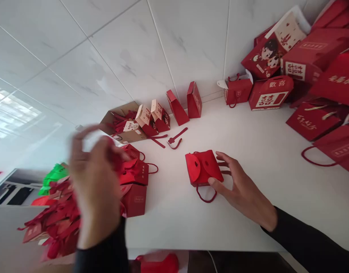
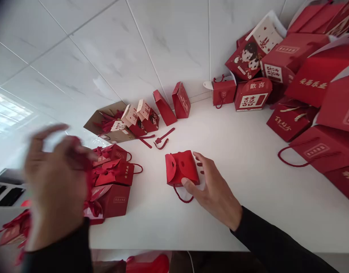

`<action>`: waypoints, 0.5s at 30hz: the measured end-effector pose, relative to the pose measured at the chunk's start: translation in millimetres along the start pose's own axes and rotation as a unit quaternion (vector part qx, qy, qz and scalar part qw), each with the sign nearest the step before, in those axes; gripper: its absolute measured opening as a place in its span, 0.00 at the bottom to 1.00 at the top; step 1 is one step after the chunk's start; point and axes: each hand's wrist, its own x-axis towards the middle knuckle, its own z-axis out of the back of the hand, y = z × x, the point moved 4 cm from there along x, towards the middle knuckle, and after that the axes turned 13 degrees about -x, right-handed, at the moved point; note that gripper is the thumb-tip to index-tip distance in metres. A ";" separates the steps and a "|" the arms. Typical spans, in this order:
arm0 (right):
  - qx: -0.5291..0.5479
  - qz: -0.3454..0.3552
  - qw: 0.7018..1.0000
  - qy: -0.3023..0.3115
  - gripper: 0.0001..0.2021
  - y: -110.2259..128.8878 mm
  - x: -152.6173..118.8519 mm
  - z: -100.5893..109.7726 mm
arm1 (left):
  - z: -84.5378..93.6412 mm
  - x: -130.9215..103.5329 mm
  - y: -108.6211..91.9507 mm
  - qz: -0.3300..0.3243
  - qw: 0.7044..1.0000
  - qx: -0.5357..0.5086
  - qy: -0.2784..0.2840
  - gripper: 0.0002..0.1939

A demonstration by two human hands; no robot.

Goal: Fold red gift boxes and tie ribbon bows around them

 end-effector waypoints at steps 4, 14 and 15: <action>-0.026 0.065 0.998 0.004 0.31 8.1 1.0 4.4 | -68.7 -55.4 27.2 0.087 0.987 -0.109 0.080 0.13; -0.055 0.085 0.995 0.012 0.27 4.4 -23.8 11.6 | -117.6 -117.9 59.8 0.184 0.955 -0.139 0.185 0.24; -0.061 0.082 0.995 0.017 0.26 0.9 -31.4 13.2 | -114.7 -125.1 61.3 0.190 0.953 -0.141 0.189 0.24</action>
